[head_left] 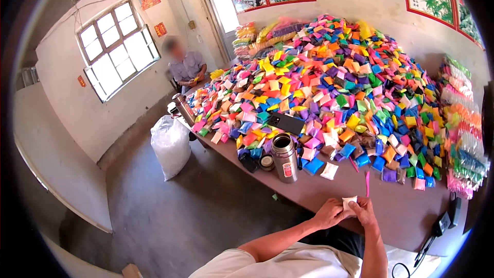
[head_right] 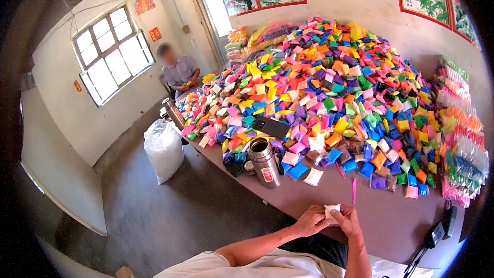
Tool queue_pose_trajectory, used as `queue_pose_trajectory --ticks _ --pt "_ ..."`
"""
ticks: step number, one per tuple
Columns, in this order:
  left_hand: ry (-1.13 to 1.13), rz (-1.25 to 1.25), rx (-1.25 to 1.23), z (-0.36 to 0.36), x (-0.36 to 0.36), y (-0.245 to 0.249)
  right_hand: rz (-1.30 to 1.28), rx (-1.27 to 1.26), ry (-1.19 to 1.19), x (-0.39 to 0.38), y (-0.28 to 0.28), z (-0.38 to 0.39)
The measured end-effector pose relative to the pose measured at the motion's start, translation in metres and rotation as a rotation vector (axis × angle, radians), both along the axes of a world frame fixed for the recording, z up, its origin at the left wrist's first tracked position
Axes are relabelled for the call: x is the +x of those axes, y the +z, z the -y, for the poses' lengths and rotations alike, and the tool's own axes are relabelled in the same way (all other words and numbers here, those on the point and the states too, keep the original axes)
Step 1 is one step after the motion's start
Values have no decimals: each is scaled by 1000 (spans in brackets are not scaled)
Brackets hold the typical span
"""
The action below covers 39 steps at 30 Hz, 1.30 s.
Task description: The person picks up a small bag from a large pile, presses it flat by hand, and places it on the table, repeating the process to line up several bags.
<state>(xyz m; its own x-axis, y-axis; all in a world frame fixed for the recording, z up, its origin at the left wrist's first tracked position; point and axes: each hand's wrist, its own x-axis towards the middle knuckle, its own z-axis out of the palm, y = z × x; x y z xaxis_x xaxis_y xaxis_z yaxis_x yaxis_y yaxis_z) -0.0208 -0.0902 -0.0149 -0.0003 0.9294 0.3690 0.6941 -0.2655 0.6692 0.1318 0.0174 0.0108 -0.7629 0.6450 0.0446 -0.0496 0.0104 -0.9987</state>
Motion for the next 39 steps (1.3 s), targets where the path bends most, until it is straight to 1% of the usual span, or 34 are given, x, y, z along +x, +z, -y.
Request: queue_pose_trajectory --ticks 4,7,9,14,15,17,18,19,21,22,24,26,28,31,33,35,37,38,39 --pt "1 18 40 0 1 2 27 -44 49 -1 9 2" --pt "0 17 18 1 1 1 43 -52 60 -1 -1 -3" --pt "-2 47 85 0 1 3 41 -62 73 0 1 -3" --pt "-10 49 19 3 3 20 62 -39 93 0 9 -2" --pt "-13 62 4 3 4 23 24 -12 82 -1 8 -2" --pt "48 44 146 1 6 18 8 -5 61 -3 3 -4" --pt "-4 147 36 0 6 24 -15 -13 53 -4 -5 -6" --pt "-15 124 21 1 5 24 -39 -20 48 0 -9 -4" --pt "51 39 176 1 6 18 6 -68 57 2 2 -2" --pt "50 33 178 0 4 19 42 -96 74 1 7 -2" --pt "11 46 113 0 5 21 30 -76 67 0 5 -3" --pt "14 15 100 0 6 19 26 -57 63 2 0 -1" --pt "23 -21 93 0 4 15 -57 -30 63 0 -6 -3" --pt "31 -24 67 1 5 8 -54 4 66 3 -14 -6" --pt "67 1 174 -1 7 9 -50 -6 38 2 -13 -2" --pt "42 23 141 1 4 14 -42 -20 9 2 -7 3" --pt "15 45 110 0 3 17 -54 -119 34 2 5 4" --pt "12 111 137 -1 4 17 -53 -120 35 2 7 3" --pt "9 179 162 -1 4 19 6 -85 49 3 9 2"
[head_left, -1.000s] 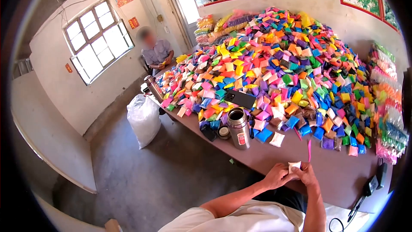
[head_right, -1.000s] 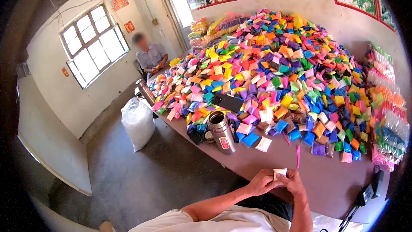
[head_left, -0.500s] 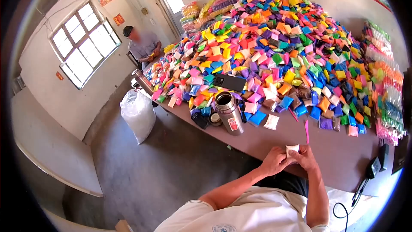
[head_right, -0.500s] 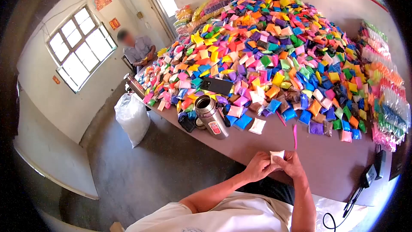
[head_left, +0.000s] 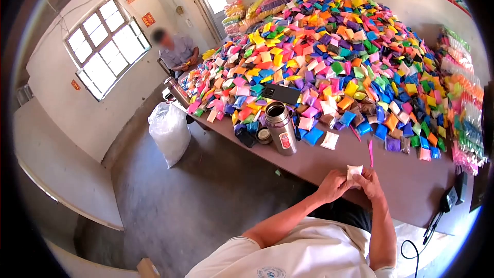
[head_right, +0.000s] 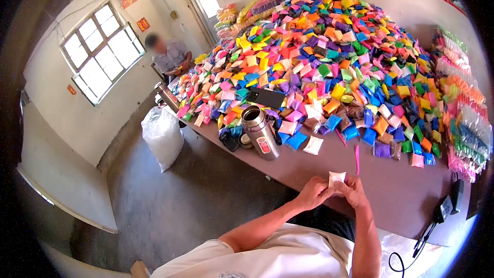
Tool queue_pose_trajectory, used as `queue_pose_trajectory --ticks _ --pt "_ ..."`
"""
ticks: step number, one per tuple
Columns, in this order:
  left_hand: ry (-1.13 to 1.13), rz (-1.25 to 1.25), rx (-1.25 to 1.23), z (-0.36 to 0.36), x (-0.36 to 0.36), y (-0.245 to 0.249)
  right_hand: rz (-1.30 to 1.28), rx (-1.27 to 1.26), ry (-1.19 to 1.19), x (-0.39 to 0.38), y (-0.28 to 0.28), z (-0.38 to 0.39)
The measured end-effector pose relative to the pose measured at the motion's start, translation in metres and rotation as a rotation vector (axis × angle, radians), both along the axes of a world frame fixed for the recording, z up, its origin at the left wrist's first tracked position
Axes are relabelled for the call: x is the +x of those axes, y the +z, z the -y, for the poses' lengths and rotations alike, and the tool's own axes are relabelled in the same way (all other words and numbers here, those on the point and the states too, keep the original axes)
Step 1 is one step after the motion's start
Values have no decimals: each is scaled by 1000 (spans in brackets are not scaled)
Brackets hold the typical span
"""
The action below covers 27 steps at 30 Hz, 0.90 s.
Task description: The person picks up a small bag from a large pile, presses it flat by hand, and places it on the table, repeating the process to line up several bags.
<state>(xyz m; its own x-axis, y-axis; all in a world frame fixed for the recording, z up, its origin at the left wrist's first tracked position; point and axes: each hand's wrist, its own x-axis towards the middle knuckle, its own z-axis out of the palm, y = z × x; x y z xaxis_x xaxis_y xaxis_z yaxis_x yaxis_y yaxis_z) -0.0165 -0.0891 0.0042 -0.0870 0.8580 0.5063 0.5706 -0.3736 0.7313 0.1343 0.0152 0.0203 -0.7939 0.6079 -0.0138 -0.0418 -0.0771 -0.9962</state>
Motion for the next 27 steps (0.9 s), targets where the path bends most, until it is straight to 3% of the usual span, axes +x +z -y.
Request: queue_pose_trajectory --ticks 4,5,9,10,12,14,27 --pt "-5 -11 -132 3 -1 4 226 65 10 4 12 -3" --pt "39 59 -164 6 4 3 194 34 -4 3 3 -5" --pt "60 -76 -127 -2 1 -7 130 -1 -83 0 -6 -3" --pt "55 -119 -138 -1 1 0 212 52 -77 -1 -28 -13" --pt "93 -87 23 -4 4 0 71 4 -53 -1 -27 -11" --pt "98 -94 -63 1 0 -7 -8 -18 68 1 -25 -14" --pt "97 -214 21 0 -1 -15 -2 19 -68 -3 -28 -8"
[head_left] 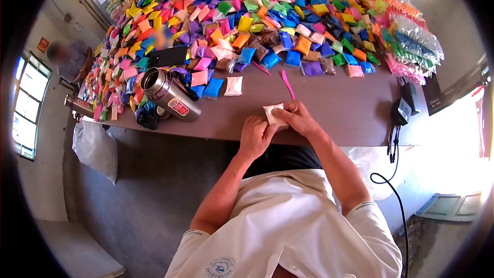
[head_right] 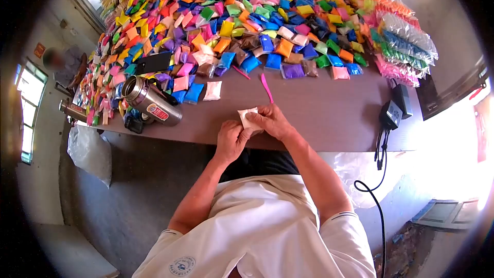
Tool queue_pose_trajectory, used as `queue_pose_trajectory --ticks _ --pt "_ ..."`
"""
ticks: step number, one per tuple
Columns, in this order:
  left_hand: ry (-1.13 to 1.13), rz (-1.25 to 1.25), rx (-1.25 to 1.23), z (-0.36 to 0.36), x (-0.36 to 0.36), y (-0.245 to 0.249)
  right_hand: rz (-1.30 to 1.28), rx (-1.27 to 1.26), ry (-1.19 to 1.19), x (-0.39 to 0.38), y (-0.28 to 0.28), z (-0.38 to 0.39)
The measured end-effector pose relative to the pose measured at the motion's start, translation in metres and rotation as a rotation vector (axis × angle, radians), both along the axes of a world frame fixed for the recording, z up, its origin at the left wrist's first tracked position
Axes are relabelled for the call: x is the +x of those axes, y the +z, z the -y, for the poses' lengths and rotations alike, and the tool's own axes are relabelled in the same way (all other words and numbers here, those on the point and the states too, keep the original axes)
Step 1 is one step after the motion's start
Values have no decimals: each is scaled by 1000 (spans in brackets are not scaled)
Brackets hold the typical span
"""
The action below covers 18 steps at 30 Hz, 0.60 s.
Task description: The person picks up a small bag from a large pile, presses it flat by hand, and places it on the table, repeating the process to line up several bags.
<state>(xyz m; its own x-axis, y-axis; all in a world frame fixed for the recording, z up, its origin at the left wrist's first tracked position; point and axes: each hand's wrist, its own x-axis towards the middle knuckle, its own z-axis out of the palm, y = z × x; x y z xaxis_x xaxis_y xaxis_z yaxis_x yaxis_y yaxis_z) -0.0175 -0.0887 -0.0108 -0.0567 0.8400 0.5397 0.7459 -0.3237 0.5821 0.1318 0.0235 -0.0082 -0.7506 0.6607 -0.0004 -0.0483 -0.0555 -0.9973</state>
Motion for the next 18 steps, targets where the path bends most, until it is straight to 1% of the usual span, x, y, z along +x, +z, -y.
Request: queue_pose_trajectory --ticks 2,6,8,12,14,18 --pt "-9 2 -58 0 -1 1 15 -10 6 0 6 1" --pt "-3 -17 -60 -2 -2 -2 7 25 -39 1 4 0" --pt "2 -41 -90 -1 -1 0 41 9 -15 2 2 -1" --pt "-7 -41 -93 -1 -1 -4 2 33 10 4 1 -1" --pt "18 -6 -55 -2 0 -9 -48 -88 26 2 15 7" --pt "44 -29 -37 -1 7 3 -26 -154 53 2 12 5"
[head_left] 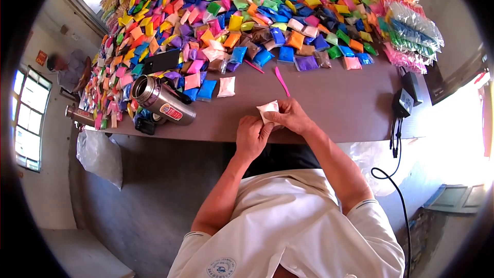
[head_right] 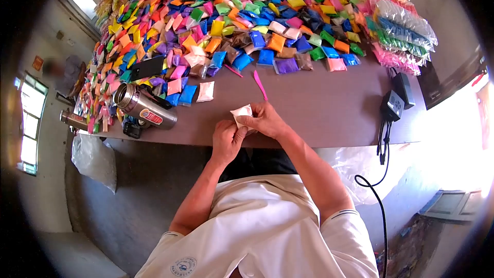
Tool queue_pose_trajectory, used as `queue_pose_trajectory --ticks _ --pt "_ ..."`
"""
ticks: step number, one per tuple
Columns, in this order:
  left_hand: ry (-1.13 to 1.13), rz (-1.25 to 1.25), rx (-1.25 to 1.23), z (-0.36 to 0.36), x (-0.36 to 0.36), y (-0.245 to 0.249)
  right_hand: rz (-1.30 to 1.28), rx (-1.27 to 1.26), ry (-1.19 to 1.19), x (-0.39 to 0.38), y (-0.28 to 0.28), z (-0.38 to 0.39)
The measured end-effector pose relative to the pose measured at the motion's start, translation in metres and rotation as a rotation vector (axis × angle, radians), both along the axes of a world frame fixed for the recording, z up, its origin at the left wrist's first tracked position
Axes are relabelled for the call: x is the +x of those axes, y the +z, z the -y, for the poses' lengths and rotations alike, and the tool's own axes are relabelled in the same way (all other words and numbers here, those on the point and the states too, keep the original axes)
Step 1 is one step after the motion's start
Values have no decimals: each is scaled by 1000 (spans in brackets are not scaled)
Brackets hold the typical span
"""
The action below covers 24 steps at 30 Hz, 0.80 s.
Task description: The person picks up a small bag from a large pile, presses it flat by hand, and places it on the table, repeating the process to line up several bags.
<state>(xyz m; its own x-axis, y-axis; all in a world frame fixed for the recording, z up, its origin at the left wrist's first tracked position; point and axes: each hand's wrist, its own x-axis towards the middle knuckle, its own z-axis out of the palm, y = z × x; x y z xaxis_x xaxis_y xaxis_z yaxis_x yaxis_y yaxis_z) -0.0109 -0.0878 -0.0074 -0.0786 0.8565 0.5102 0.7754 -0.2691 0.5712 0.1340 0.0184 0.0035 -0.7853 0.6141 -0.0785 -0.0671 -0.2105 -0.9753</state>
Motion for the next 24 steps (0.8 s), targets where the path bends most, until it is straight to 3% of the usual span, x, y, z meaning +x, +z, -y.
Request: queue_pose_trajectory --ticks 24 --pt "-7 -97 35 -2 0 -2 -92 65 -33 -5 -11 -3"
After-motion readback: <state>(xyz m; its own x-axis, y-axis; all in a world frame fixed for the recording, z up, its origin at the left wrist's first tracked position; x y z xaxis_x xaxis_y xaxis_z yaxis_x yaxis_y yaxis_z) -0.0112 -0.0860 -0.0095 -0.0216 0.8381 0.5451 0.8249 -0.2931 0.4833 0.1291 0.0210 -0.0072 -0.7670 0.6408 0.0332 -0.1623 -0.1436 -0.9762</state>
